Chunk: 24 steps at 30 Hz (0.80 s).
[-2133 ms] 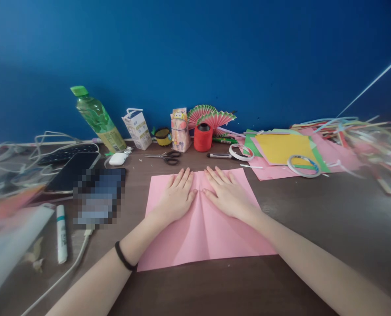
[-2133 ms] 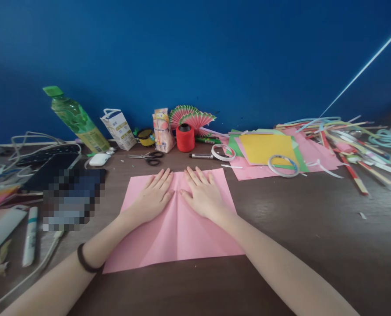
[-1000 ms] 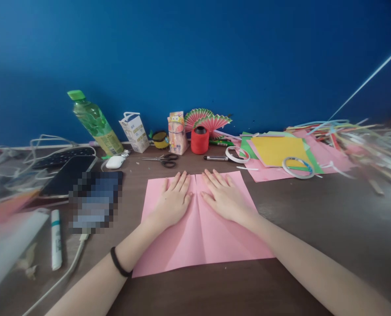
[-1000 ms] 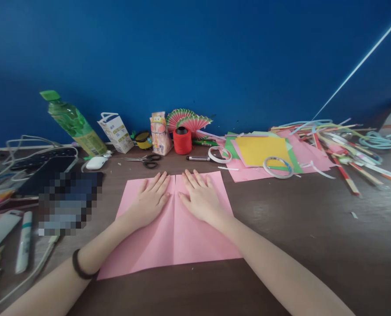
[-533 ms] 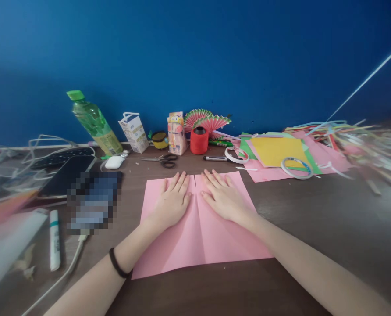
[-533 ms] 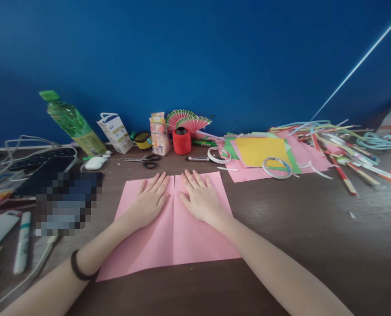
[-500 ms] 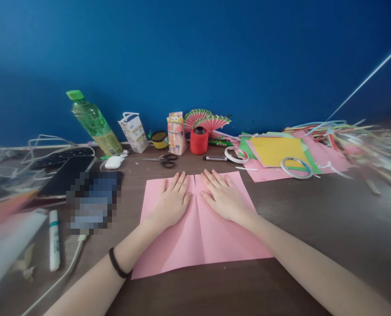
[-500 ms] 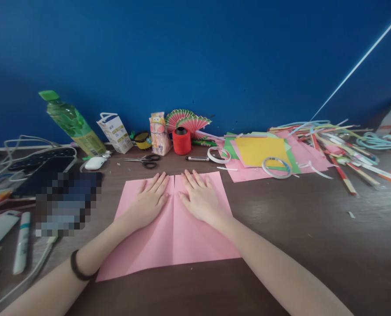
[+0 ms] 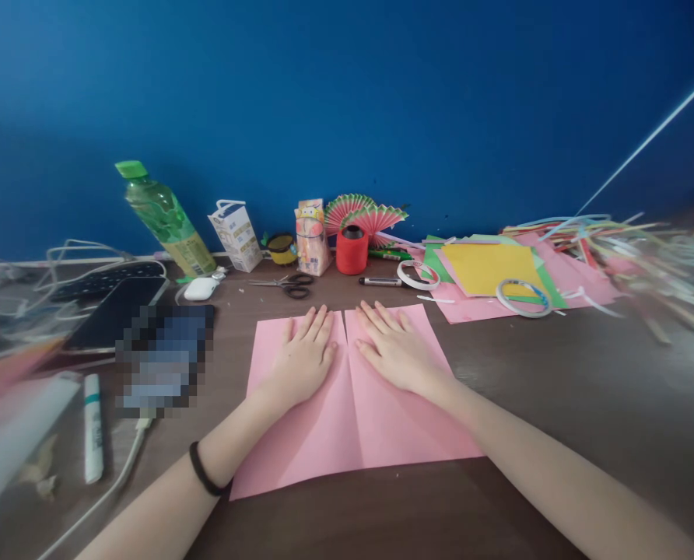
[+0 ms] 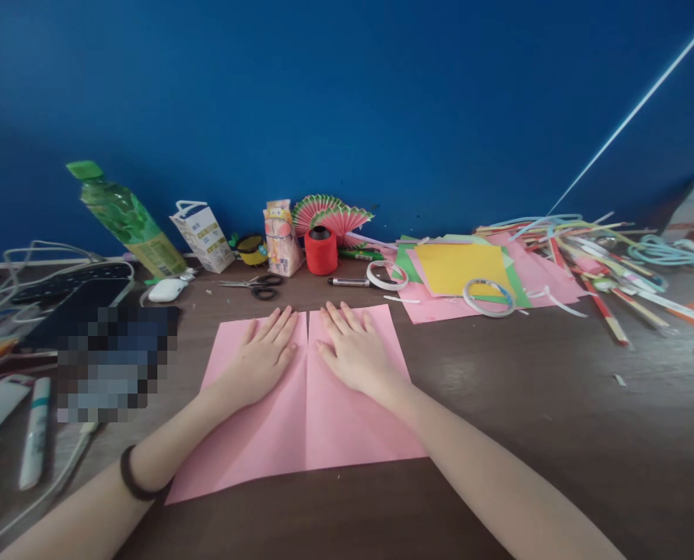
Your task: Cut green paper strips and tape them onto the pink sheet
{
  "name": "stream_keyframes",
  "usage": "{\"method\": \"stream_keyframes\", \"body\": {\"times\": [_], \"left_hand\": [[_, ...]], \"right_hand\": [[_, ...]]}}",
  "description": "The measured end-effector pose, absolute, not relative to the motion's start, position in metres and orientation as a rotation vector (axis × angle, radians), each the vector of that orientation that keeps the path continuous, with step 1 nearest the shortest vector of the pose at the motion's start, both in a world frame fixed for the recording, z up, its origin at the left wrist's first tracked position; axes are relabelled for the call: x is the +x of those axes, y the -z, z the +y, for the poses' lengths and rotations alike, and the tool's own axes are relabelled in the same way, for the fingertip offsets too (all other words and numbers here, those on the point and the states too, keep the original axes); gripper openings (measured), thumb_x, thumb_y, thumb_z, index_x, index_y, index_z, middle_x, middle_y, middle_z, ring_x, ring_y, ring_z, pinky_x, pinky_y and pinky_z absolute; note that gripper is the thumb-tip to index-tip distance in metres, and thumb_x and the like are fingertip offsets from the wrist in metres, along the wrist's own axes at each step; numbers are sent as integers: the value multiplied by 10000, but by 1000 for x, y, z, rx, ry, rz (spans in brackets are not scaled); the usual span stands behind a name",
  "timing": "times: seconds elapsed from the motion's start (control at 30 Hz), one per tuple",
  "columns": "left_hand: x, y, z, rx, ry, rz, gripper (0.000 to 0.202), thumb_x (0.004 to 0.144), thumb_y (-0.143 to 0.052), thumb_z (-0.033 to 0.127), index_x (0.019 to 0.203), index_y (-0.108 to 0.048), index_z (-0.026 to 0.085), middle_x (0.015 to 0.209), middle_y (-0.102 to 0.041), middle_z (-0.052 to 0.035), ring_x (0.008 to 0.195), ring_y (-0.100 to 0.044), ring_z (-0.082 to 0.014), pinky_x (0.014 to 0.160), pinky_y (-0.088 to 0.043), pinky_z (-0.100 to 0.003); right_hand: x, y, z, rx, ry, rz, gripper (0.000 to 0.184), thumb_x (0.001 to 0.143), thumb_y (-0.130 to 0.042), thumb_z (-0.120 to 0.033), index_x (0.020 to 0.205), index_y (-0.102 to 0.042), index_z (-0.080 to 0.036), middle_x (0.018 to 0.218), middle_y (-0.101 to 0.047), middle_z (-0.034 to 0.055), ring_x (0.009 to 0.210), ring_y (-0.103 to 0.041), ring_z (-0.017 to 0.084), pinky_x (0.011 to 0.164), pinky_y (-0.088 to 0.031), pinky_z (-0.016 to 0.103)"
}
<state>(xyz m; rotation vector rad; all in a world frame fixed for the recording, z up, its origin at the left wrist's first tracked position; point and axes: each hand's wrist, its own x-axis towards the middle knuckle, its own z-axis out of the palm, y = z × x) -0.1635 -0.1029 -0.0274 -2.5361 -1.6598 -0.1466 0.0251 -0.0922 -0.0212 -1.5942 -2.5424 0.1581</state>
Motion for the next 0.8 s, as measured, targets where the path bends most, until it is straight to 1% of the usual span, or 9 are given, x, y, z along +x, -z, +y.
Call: {"method": "stream_keyframes", "body": {"times": [0.2, 0.4, 0.5, 0.6, 0.67, 0.73, 0.8], "left_hand": [[-164, 28, -102, -2535, 141, -1675, 508, 917, -183, 307, 1388, -255, 130, 1448, -278, -102, 1346, -194, -220, 1061, -212, -479], [-163, 23, -103, -2562, 91, -1697, 515, 917, -176, 303, 1380, -265, 98, 1455, -245, -99, 1343, -202, -220, 1069, -199, -477], [-165, 23, -101, -2580, 103, -1682, 516, 915, -185, 305, 1379, -267, 97, 1450, -257, -103, 1340, -210, -225, 1067, -198, -485], [-168, 22, -97, -2598, 155, -1648, 501, 900, -231, 276, 1367, -301, 110, 1437, -298, -105, 1331, -236, -232, 1060, -226, -475], [-168, 18, -96, -2597, 202, -1607, 482, 873, -259, 205, 1336, -362, 118, 1419, -342, -99, 1318, -272, -227, 1065, -235, -449], [-167, 12, -97, -2611, 219, -1561, 472, 837, -280, 146, 1278, -447, 127, 1363, -435, -91, 1269, -364, -213, 1066, -253, -410], [-163, 7, -100, -2636, 195, -1560, 462, 816, -319, 159, 1246, -483, 119, 1300, -506, -102, 1200, -448, -210, 1046, -295, -379]], "right_hand": [[28, 24, -90, -1576, -153, -2543, 588, 894, -201, -428, 1416, -191, -157, 1480, -169, 23, 1361, -131, 218, 1076, -178, 457], [29, 24, -90, -1571, -154, -2552, 593, 896, -189, -431, 1416, -193, -147, 1479, -166, 25, 1360, -136, 216, 1076, -182, 449], [29, 25, -90, -1562, -155, -2548, 592, 896, -190, -434, 1417, -190, -154, 1480, -167, 26, 1360, -135, 217, 1076, -181, 447], [30, 24, -87, -1536, -155, -2558, 581, 898, -193, -412, 1413, -205, -144, 1479, -178, 45, 1362, -127, 214, 1081, -172, 441], [31, 23, -85, -1527, -145, -2555, 560, 900, -206, -370, 1400, -247, -121, 1478, -186, 65, 1361, -128, 214, 1087, -165, 425], [31, 22, -83, -1530, -122, -2527, 534, 898, -234, -341, 1374, -314, -110, 1472, -216, 78, 1356, -150, 227, 1087, -176, 414], [32, 21, -82, -1528, -84, -2474, 500, 895, -276, -337, 1332, -395, -124, 1438, -307, 84, 1326, -240, 243, 1067, -229, 403]]}}
